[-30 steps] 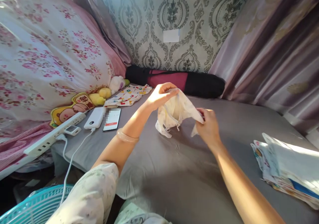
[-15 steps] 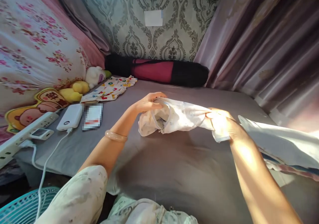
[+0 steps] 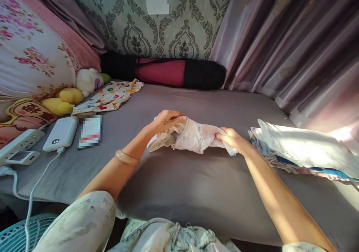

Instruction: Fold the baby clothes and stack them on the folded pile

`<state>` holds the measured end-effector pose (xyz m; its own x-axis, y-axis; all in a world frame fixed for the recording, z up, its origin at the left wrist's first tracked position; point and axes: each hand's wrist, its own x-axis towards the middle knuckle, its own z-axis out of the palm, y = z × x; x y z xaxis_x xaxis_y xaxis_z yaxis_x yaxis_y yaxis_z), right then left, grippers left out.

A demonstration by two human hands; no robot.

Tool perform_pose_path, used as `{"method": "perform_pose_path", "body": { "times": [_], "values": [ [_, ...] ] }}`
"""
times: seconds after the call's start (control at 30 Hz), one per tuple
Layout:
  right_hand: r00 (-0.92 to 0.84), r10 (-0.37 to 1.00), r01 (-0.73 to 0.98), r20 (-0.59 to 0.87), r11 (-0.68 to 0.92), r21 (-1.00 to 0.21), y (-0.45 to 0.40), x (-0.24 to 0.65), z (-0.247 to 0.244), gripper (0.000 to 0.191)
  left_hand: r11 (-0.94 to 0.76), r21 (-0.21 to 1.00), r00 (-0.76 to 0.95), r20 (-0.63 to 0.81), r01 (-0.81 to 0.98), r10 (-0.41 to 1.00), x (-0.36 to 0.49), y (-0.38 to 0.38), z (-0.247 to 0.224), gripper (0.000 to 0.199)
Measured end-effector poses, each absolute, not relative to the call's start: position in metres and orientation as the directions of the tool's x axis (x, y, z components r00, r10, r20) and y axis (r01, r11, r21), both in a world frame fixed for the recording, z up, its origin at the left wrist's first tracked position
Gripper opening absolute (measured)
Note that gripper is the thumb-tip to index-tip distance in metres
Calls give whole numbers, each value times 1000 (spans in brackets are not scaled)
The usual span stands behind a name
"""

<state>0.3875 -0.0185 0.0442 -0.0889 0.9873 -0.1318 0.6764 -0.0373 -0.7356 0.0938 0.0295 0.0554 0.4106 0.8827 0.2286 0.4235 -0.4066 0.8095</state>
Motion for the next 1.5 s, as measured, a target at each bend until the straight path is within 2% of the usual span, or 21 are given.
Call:
{"method": "perform_pose_path", "body": {
  "times": [0.1,0.13,0.2,0.23,0.33,0.43,0.57,0.63,0.8,0.9,1.0,1.23,1.4,1.5],
  "values": [
    [-110,973,840,-202,-18,-542,-16,393,36,16,-432,807,481,215,403,850,97,29,52,42],
    [-121,975,874,-186,15,-486,-15,394,35,16,-424,821,480,215,384,850,97,29,52,42],
    [-165,978,889,-131,90,-449,-11,394,35,8,-391,856,499,190,338,846,99,30,52,34],
    [-195,976,878,-93,132,-460,-9,392,36,4,-370,871,521,163,322,838,99,30,53,30],
    [-257,966,827,39,240,-508,0,377,40,16,-315,897,559,96,309,823,101,32,53,27],
    [-333,933,712,137,344,-613,11,353,44,25,-311,904,541,111,295,834,102,33,51,24],
    [-514,843,455,162,428,-781,22,328,43,28,-364,894,551,172,261,816,103,36,48,25],
    [-530,833,410,159,415,-812,25,323,41,28,-381,885,538,192,266,821,103,38,46,28],
    [-432,887,533,162,396,-748,26,323,39,32,-383,856,418,224,348,880,99,40,43,44],
    [-390,898,609,204,418,-674,25,322,40,31,-389,853,288,297,349,910,88,34,46,41],
    [-357,906,654,226,415,-632,23,319,40,31,-362,839,202,304,406,931,68,19,51,38],
    [-281,933,696,225,359,-622,19,313,43,30,-287,757,198,209,587,958,34,-38,58,37],
    [-276,928,698,250,373,-611,16,310,46,29,-299,624,174,255,722,951,47,-56,38,33],
    [-272,927,707,258,374,-600,14,310,48,29,-247,629,123,234,737,964,53,-54,30,30]
  ]
}}
